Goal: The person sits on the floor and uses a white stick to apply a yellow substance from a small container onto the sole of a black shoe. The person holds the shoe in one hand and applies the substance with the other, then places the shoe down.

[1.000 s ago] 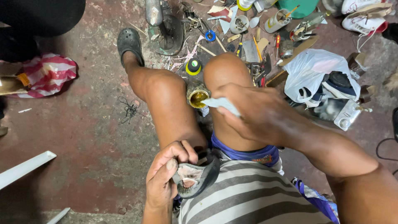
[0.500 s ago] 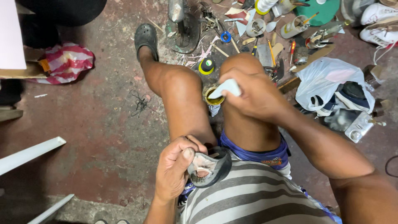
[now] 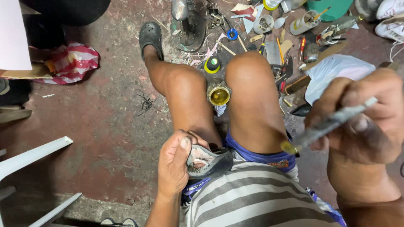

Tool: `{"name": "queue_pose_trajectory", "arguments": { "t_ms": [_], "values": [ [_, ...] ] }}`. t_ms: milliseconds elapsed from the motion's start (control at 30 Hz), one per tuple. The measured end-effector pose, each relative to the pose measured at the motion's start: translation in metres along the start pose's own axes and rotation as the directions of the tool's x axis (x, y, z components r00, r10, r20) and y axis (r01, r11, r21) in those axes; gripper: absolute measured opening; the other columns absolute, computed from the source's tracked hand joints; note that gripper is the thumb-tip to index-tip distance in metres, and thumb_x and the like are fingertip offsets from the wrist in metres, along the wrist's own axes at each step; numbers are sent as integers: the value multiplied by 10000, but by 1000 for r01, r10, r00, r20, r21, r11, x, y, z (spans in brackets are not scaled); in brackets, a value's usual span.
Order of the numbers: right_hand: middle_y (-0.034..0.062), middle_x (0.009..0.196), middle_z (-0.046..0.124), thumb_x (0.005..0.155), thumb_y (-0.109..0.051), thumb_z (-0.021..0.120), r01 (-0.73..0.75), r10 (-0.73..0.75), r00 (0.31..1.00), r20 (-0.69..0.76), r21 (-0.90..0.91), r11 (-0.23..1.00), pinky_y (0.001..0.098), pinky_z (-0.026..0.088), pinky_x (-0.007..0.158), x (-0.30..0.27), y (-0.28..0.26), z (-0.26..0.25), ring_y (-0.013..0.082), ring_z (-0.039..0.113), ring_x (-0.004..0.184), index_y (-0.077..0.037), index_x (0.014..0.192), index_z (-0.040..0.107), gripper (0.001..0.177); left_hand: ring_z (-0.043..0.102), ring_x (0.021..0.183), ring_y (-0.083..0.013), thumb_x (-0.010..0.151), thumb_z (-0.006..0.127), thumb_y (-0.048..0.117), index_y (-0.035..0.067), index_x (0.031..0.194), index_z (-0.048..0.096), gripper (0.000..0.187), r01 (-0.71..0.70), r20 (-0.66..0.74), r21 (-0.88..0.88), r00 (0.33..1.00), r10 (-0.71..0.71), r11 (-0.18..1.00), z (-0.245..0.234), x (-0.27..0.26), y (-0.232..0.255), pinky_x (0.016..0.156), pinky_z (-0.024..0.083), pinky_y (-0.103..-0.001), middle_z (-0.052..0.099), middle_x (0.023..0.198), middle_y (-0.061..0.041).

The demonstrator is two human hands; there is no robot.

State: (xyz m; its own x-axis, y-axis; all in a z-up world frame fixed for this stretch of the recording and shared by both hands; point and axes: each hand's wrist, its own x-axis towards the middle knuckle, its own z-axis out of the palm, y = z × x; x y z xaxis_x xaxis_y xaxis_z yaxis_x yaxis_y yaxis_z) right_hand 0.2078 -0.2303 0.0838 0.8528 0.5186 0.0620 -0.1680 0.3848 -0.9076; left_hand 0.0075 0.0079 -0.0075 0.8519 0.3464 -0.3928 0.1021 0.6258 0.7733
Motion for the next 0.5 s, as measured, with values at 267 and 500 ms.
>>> {"name": "queue_pose_trajectory", "arguments": {
  "t_ms": [267,500],
  "values": [
    [143,921,682,911,-135,702,560,-93,719,688,-496,663,351,616,626,27,-13,26,240,738,806,-54,992,633,134,691,822,-190,1086,515,316,11,970,563,330,-39,57,10,998,38,999,6,1,1,727,572,-305,710,963,-186],
    [94,999,682,878,-174,749,754,-7,454,891,-380,535,294,547,547,49,-22,42,229,717,814,-101,1121,682,261,695,869,-250,1076,544,371,5,984,539,378,-66,125,16,990,64,998,2,-5,4,791,574,-364,698,964,-230]
  ]
}}
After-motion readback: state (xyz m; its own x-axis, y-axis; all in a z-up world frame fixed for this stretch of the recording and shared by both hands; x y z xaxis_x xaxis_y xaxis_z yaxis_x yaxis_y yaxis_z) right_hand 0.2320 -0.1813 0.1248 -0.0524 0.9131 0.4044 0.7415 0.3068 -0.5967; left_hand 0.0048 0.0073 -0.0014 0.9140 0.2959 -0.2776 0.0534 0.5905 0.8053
